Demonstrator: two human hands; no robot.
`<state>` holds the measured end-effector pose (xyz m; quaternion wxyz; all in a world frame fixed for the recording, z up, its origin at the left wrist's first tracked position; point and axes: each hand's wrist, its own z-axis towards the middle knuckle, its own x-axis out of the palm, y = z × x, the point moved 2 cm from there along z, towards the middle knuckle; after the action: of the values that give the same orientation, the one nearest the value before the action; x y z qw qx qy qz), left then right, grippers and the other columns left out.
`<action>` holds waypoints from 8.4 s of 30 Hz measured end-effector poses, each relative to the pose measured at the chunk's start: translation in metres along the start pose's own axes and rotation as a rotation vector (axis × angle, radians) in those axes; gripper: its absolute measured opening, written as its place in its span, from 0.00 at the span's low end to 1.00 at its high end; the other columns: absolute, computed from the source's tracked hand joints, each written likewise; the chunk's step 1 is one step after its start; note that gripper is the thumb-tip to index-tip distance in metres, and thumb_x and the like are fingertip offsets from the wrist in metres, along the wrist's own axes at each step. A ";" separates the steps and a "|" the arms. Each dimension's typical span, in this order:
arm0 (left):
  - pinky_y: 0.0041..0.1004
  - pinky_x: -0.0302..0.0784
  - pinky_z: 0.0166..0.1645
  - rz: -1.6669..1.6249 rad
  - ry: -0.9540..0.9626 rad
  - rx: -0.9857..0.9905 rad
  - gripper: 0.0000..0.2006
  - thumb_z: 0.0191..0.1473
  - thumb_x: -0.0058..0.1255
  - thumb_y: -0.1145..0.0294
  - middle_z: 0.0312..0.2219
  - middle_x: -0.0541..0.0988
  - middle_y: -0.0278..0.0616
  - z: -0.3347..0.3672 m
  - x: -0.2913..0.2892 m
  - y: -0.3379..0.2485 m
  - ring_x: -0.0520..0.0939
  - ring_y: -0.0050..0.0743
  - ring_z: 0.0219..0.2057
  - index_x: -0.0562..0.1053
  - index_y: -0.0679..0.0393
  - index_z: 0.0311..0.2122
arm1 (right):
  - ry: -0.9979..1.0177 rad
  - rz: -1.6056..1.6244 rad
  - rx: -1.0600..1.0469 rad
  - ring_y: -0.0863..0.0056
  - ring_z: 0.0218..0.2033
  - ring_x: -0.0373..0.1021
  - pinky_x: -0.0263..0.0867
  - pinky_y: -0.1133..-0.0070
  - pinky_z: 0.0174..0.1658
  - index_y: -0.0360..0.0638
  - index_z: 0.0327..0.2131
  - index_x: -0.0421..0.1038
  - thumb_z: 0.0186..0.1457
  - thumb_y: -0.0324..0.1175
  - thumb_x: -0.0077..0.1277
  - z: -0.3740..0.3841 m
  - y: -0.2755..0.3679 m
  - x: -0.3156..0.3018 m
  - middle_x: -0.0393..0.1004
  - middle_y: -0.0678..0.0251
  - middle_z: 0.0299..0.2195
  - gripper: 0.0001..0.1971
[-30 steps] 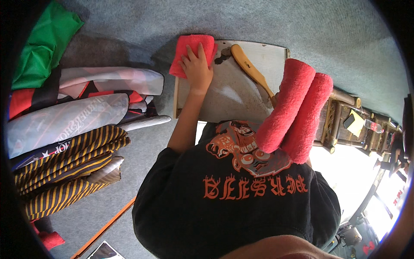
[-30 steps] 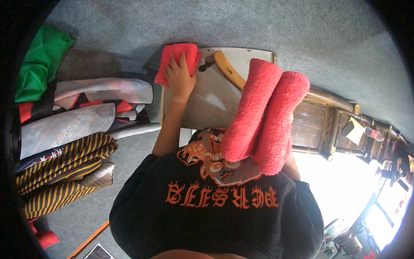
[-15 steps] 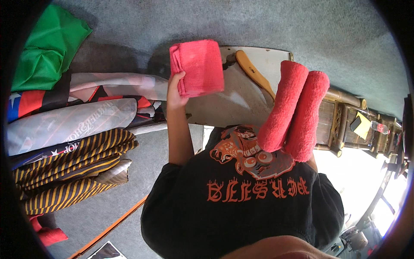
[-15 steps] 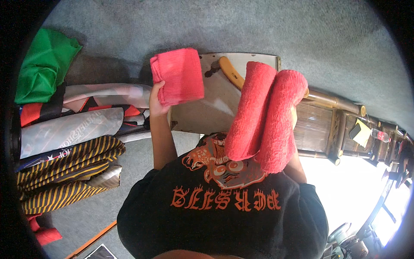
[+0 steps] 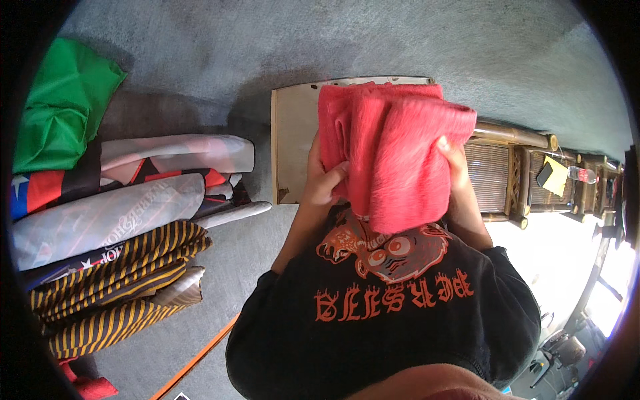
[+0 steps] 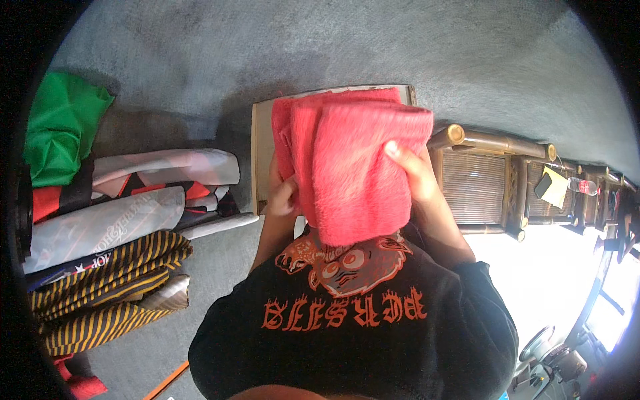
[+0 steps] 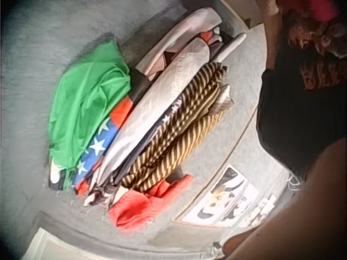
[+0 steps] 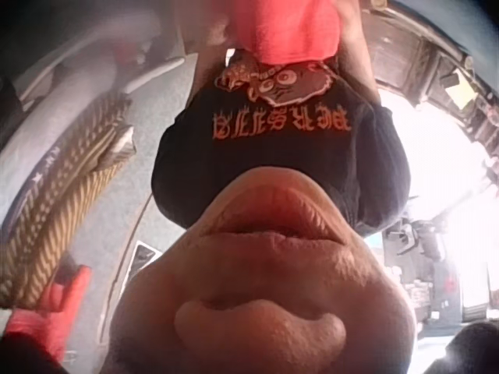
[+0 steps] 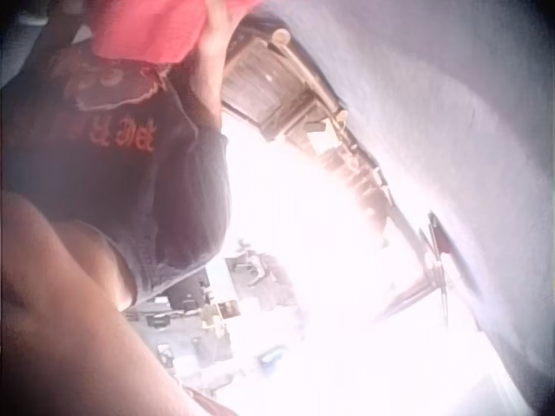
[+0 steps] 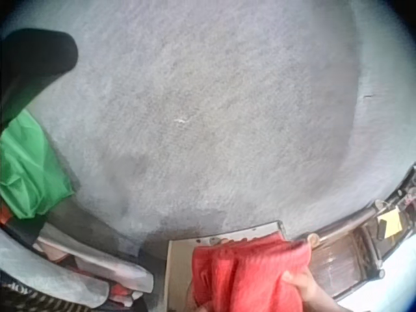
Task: The person brushes a pink towel with a wooden brush and folds it, then repeats the process for another pink towel, stacking them together.
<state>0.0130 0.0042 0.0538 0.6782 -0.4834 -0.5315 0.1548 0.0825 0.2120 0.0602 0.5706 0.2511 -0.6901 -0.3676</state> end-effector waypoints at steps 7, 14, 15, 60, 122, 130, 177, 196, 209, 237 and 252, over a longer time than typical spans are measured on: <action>0.41 0.56 0.62 -0.047 0.182 0.032 0.47 0.47 0.53 0.44 0.60 0.57 0.50 0.001 0.008 0.000 0.61 0.44 0.60 0.48 0.64 0.63 | 0.106 0.121 0.003 0.67 0.51 0.65 0.60 0.69 0.54 0.34 0.55 0.58 0.45 0.35 0.57 -0.012 -0.054 -0.075 0.68 0.58 0.50 0.33; 0.45 0.53 0.64 -0.162 0.215 -0.087 0.45 0.51 0.41 0.35 0.61 0.56 0.51 0.009 -0.006 0.023 0.59 0.47 0.61 0.49 0.62 0.63 | 0.154 -0.176 -0.079 0.70 0.53 0.63 0.58 0.71 0.56 0.35 0.56 0.57 0.36 0.32 0.65 -0.011 0.006 -0.008 0.66 0.61 0.51 0.41; 0.45 0.53 0.64 -0.170 0.213 -0.097 0.45 0.51 0.41 0.35 0.61 0.56 0.51 0.008 -0.005 0.025 0.59 0.47 0.61 0.49 0.62 0.63 | 0.184 -0.239 -0.109 0.71 0.52 0.63 0.58 0.72 0.55 0.36 0.55 0.57 0.35 0.33 0.66 -0.011 0.011 -0.003 0.66 0.61 0.51 0.42; 0.42 0.51 0.65 -0.220 -0.186 0.137 0.39 0.57 0.26 0.36 0.61 0.56 0.45 0.014 -0.012 0.024 0.58 0.42 0.62 0.49 0.58 0.63 | 0.214 -0.926 -0.275 0.54 0.59 0.52 0.47 0.67 0.61 0.39 0.59 0.52 0.53 0.29 0.42 0.012 0.016 0.030 0.54 0.48 0.56 0.28; 0.40 0.48 0.63 0.704 0.251 0.107 0.46 0.53 0.33 0.31 0.61 0.55 0.52 0.018 0.001 -0.042 0.54 0.42 0.63 0.49 0.63 0.63 | -0.017 0.093 0.063 0.69 0.55 0.60 0.56 0.70 0.59 0.39 0.58 0.54 0.58 0.35 0.48 0.019 -0.060 -0.036 0.60 0.58 0.56 0.26; 0.40 0.50 0.65 -0.064 0.230 0.029 0.47 0.51 0.28 0.28 0.61 0.55 0.46 0.006 -0.019 0.002 0.57 0.39 0.62 0.49 0.63 0.63 | -0.065 -0.611 -0.223 0.71 0.58 0.55 0.52 0.72 0.60 0.38 0.60 0.49 0.59 0.34 0.47 0.000 -0.071 -0.032 0.56 0.59 0.59 0.29; 0.41 0.59 0.62 -0.622 -0.073 -0.134 0.33 0.57 0.32 0.39 0.56 0.64 0.43 0.015 0.027 0.040 0.66 0.38 0.57 0.57 0.55 0.59 | 0.305 -1.414 -0.426 0.50 0.51 0.62 0.59 0.65 0.52 0.33 0.55 0.57 0.29 0.60 0.65 -0.007 0.057 0.056 0.61 0.48 0.50 0.53; 0.39 0.64 0.59 -0.339 -0.011 -0.192 0.31 0.57 0.44 0.53 0.54 0.64 0.46 -0.008 0.027 0.034 0.69 0.38 0.54 0.52 0.58 0.60 | 0.052 -1.130 -0.363 0.57 0.38 0.74 0.67 0.72 0.43 0.30 0.49 0.62 0.47 0.31 0.56 0.005 0.044 0.039 0.75 0.49 0.36 0.26; 0.45 0.60 0.61 -0.351 -0.146 -0.142 0.36 0.55 0.37 0.40 0.56 0.63 0.48 0.001 0.012 0.024 0.66 0.45 0.57 0.53 0.57 0.61 | -0.088 -0.644 -0.162 0.76 0.45 0.67 0.61 0.80 0.49 0.30 0.50 0.62 0.54 0.28 0.52 -0.003 0.064 0.026 0.72 0.60 0.42 0.21; 0.41 0.60 0.61 -0.287 0.071 -0.035 0.37 0.54 0.44 0.48 0.56 0.61 0.48 -0.011 0.042 0.019 0.66 0.43 0.56 0.48 0.58 0.62 | 0.102 -1.370 -0.473 0.45 0.46 0.66 0.63 0.62 0.50 0.29 0.53 0.58 0.33 0.46 0.68 -0.004 0.031 0.060 0.68 0.44 0.45 0.46; 0.39 0.68 0.55 -0.421 0.000 -0.068 0.22 0.55 0.39 0.68 0.47 0.70 0.45 -0.019 0.030 0.033 0.73 0.38 0.49 0.59 0.59 0.55 | 0.108 -1.447 -0.461 0.46 0.45 0.66 0.62 0.63 0.49 0.26 0.52 0.55 0.36 0.43 0.64 -0.004 0.025 0.051 0.67 0.44 0.46 0.43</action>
<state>0.0518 0.0329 0.0445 0.6787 -0.3843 -0.6257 -0.0086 0.0773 0.1872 0.1113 0.2586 0.5329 -0.2301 -0.7721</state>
